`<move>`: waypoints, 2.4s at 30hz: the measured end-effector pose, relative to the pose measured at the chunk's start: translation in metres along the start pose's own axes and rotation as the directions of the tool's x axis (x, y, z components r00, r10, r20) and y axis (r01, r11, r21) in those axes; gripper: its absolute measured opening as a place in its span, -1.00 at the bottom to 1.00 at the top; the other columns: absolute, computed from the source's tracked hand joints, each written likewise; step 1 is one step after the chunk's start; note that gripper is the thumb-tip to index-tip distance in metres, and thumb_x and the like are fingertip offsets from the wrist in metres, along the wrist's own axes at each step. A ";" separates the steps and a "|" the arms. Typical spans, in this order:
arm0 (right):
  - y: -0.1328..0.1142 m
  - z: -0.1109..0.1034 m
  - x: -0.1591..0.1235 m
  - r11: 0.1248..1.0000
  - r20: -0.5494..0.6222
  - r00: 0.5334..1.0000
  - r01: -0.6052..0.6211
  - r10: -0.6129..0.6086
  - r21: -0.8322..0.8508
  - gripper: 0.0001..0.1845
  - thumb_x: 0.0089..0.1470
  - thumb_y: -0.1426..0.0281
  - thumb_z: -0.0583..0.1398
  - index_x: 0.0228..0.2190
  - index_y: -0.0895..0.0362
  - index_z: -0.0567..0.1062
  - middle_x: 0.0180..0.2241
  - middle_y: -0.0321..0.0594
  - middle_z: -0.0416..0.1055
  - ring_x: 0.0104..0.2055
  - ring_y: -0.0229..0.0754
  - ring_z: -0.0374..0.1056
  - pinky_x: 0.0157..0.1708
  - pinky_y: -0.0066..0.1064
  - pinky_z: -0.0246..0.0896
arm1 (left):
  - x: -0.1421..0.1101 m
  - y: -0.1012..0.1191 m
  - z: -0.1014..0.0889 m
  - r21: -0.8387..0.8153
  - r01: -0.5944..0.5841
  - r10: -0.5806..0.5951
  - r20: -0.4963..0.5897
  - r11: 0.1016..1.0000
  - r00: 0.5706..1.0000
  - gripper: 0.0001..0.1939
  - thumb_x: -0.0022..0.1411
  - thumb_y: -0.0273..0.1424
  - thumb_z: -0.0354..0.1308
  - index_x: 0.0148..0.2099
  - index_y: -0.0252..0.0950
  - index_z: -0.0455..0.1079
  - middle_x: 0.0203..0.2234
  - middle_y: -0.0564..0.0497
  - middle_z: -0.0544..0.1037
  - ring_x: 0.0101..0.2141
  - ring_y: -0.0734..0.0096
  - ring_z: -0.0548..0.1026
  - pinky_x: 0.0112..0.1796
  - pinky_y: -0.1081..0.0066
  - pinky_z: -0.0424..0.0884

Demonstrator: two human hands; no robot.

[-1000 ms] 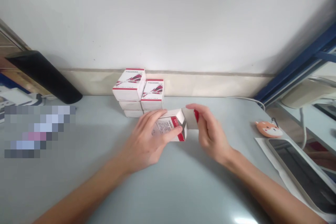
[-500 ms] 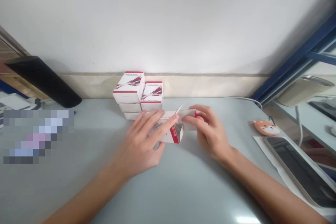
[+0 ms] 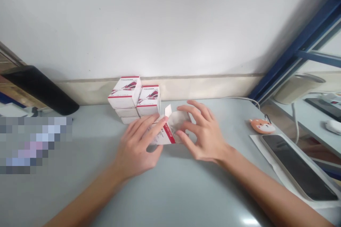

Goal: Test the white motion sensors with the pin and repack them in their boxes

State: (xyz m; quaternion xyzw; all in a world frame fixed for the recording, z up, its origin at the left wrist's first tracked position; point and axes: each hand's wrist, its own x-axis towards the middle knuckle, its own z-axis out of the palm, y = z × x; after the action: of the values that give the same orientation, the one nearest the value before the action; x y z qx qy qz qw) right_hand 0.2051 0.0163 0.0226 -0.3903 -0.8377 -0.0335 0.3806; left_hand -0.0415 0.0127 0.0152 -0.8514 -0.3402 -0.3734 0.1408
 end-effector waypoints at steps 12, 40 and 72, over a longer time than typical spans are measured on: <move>0.021 0.019 -0.002 0.994 0.040 0.996 0.088 -0.085 -0.063 -0.89 0.32 0.38 0.25 -0.23 0.01 0.62 0.23 -0.05 0.36 0.41 0.16 0.13 0.27 0.12 0.27 | -0.004 -0.001 0.005 -0.054 0.055 -0.054 0.018 0.997 0.998 -0.27 0.22 -0.43 0.37 0.38 -0.11 0.24 0.12 -0.14 0.59 0.09 0.02 0.57 0.09 0.10 0.50; 0.089 -0.003 0.019 0.046 0.100 0.436 -0.313 0.894 0.949 -0.85 0.06 0.29 0.23 -0.35 0.05 0.34 -0.33 -0.28 0.51 -0.38 -0.20 0.44 -0.37 -0.35 0.45 | 0.084 0.044 0.045 -0.537 0.664 -0.544 0.392 0.519 0.742 -0.48 0.40 -0.04 0.19 0.26 -0.19 0.37 0.13 -0.20 0.56 0.12 0.01 0.52 0.17 0.01 0.39; 0.090 -0.001 0.001 0.848 -0.268 0.805 -0.497 0.529 0.184 -0.55 0.40 0.04 0.04 -0.05 0.04 0.58 0.01 -0.07 0.52 0.06 0.00 0.45 0.10 -0.12 0.35 | 0.006 0.025 0.019 -0.307 0.536 -0.108 0.923 -0.786 0.370 -0.55 0.46 -0.24 -0.01 0.21 -0.43 0.38 -0.07 -0.39 0.60 -0.30 0.11 0.56 -0.24 0.21 0.36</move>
State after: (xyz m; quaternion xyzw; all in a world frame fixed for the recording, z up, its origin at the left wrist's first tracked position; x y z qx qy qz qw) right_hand 0.2664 0.0786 0.0025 -0.5715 -0.6312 0.0541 0.5217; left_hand -0.0115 0.0064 0.0069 -0.2276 -0.2947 -0.3321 -0.8666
